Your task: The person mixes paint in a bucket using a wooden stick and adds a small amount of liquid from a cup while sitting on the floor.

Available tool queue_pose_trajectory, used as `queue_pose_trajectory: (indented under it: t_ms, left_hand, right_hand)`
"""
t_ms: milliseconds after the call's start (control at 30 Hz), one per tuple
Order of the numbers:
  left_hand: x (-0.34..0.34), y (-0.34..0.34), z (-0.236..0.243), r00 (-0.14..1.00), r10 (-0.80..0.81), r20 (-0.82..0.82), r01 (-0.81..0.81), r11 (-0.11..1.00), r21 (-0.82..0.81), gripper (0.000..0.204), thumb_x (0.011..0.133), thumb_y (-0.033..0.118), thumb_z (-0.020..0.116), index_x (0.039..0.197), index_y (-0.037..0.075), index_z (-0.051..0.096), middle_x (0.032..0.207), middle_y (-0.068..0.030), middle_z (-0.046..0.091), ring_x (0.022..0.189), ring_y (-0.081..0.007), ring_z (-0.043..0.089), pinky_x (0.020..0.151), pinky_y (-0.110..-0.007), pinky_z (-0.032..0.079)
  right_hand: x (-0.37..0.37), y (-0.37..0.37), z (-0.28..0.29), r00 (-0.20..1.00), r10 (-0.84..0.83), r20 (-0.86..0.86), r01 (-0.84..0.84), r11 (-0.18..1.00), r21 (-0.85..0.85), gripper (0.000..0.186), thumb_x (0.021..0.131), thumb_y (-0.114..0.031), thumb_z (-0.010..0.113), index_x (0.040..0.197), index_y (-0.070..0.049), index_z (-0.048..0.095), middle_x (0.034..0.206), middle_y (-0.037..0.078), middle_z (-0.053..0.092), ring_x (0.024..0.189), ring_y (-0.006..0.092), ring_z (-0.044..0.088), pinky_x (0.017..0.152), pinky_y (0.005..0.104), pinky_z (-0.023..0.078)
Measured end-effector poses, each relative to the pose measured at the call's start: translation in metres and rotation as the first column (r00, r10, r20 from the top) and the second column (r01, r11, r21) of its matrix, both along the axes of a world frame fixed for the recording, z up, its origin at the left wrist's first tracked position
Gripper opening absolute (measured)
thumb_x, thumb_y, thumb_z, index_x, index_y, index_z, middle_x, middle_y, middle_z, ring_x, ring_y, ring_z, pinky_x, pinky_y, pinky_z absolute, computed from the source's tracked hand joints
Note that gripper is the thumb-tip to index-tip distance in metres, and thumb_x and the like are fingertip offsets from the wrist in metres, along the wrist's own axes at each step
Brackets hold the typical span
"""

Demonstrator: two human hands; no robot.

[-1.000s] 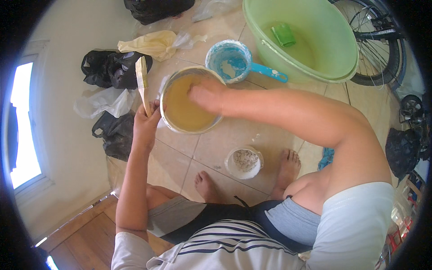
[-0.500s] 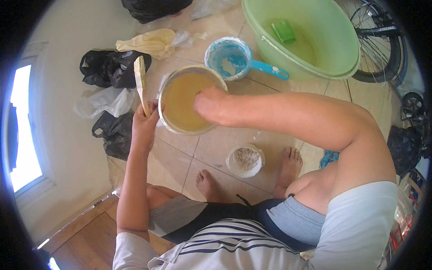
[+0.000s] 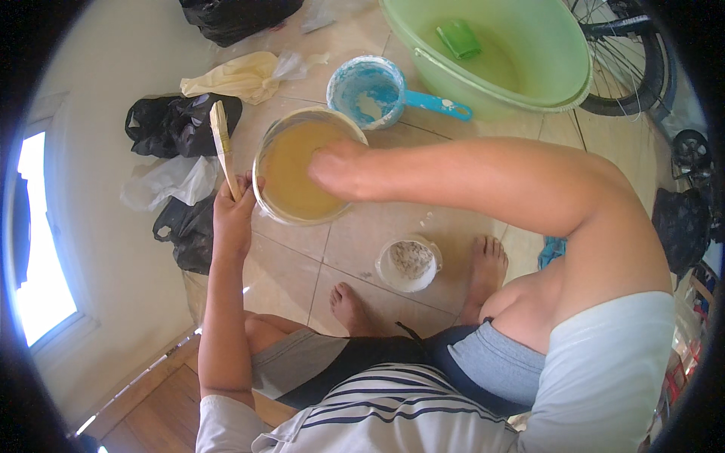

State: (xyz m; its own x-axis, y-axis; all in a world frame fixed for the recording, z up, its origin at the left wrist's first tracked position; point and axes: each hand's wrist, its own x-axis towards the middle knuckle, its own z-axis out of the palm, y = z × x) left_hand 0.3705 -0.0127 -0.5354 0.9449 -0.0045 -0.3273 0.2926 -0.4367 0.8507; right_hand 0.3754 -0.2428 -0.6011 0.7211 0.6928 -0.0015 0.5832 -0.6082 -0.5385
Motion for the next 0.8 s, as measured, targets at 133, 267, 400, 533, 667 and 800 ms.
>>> queue_pose_trajectory:
  t_ms: [133,267,400,533,667,800]
  left_hand:
    - [0.000,0.005,-0.004,1.000,-0.005,0.015,0.005,1.000,-0.029,0.014,0.095,0.008,0.065,0.106,0.001,0.062,0.089,0.0028,0.058,0.082,-0.0066,0.051,0.074,-0.023,0.043]
    - [0.000,0.008,-0.004,0.999,-0.024,0.034,0.024,1.000,0.010,0.014,0.095,0.009,0.066,0.106,0.001,0.062,0.089,0.0031,0.058,0.080,-0.0064,0.050,0.073,-0.023,0.042]
    - [0.001,0.001,-0.003,0.999,-0.032,0.020,0.032,0.999,0.007,0.015,0.094,0.010,0.067,0.105,0.001,0.062,0.089,0.0029,0.058,0.080,-0.0063,0.051,0.073,-0.023,0.043]
    - [0.001,0.009,-0.004,1.000,-0.012,0.005,0.012,1.000,0.022,0.019,0.093,0.013,0.070,0.105,0.000,0.062,0.094,0.0011,0.060,0.087,-0.0074,0.053,0.080,-0.024,0.044]
    - [0.001,0.006,-0.003,1.000,-0.023,0.011,0.022,0.997,0.080,0.021,0.093,0.015,0.071,0.106,0.001,0.063,0.096,0.0012,0.061,0.089,-0.0075,0.055,0.082,-0.024,0.045]
    - [0.001,0.007,-0.005,0.999,-0.040,0.003,0.040,0.998,0.051,0.023,0.093,0.016,0.071,0.107,0.001,0.062,0.095,0.0014,0.061,0.089,-0.0070,0.054,0.082,-0.024,0.044]
  right_hand:
    - [0.014,-0.003,0.011,0.990,-0.073,0.120,0.081,0.995,-0.061,0.017,0.078,-0.005,0.060,0.086,0.004,0.071,0.092,0.023,0.070,0.084,0.0368,0.071,0.070,0.0457,0.058]
    - [0.007,-0.009,0.014,0.997,0.051,0.066,-0.042,0.991,-0.126,0.017,0.078,-0.006,0.060,0.088,0.003,0.070,0.092,0.022,0.070,0.083,0.0354,0.071,0.069,0.0446,0.059]
    - [0.002,0.006,-0.006,0.994,-0.057,0.094,0.056,0.998,0.019,0.013,0.077,-0.006,0.061,0.082,0.002,0.071,0.086,0.021,0.069,0.080,0.0356,0.070,0.067,0.0442,0.058]
    - [0.014,0.001,0.004,0.986,-0.134,0.100,0.138,0.990,-0.040,0.013,0.078,-0.005,0.061,0.083,0.002,0.070,0.088,0.022,0.069,0.080,0.0372,0.070,0.069,0.0456,0.058]
    - [0.001,-0.011,0.004,0.998,-0.046,-0.043,0.040,0.991,-0.129,0.017,0.079,-0.006,0.061,0.089,0.000,0.073,0.094,0.020,0.071,0.086,0.0366,0.070,0.073,0.0441,0.058]
    - [-0.001,-0.001,-0.008,0.998,-0.043,0.055,0.044,0.999,-0.019,0.012,0.076,-0.004,0.061,0.080,0.002,0.070,0.085,0.023,0.069,0.079,0.0380,0.070,0.067,0.0444,0.058]
